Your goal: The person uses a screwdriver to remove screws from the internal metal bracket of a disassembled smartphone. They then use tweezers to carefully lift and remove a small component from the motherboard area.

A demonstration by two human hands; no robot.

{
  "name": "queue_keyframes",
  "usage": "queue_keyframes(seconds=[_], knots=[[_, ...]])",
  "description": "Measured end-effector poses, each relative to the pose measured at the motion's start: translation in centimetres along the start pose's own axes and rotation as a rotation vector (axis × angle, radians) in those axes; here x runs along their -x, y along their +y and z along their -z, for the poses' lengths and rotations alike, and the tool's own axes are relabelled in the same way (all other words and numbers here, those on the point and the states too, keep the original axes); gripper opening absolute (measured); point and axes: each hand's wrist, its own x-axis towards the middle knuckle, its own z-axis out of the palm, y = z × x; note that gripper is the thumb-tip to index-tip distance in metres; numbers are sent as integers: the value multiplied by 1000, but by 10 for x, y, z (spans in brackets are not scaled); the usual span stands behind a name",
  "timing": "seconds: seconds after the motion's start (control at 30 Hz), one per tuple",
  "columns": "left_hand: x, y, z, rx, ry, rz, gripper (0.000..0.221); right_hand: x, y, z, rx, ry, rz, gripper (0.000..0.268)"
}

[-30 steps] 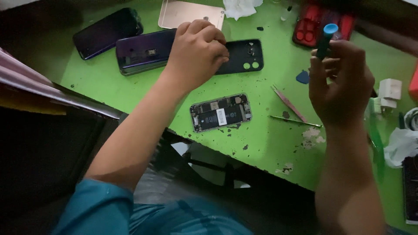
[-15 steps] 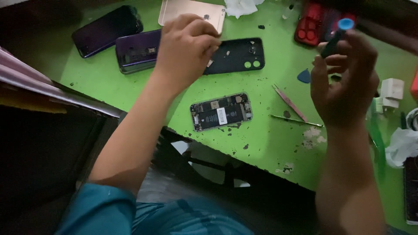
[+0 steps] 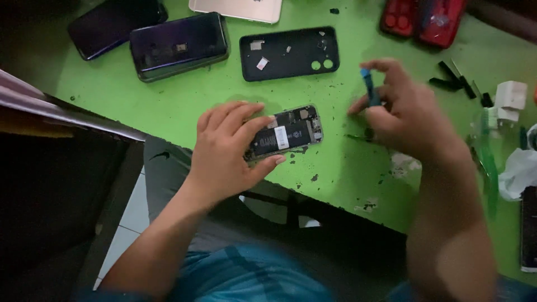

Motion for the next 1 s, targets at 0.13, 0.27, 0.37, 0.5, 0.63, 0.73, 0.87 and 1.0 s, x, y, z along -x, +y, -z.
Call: queue_keyframes(seconds=[0.13, 0.27, 0.37, 0.5, 0.63, 0.73, 0.87, 1.0], knots=[[-3, 2, -3, -78, 13, -39, 53, -4, 9, 4, -33, 165, 54, 59], [-3, 0, -3, -70, 14, -68, 44, -9, 24, 2, -49, 358, 304, 51], [-2, 0, -4, -80, 13, -70, 44, -8, 28, 1, -58, 442, 543, 59], [-3, 1, -4, -84, 42, -78, 41, -8, 26, -2, -1, 501, 731, 79], [-2, -1, -5, -70, 21, -70, 42, -9, 30, -4, -19, 443, 602, 70], [-4, -2, -4, -25, -11, -33, 46, -7, 35, -1, 238, 410, 435, 50], [-12, 5, 4, 120, -113, -10, 60, -7, 34, -5, 472, 343, 364, 53], [-18, 10, 5, 57, -133, -36, 59, -7, 23, -4, 470, 247, 93, 52]])
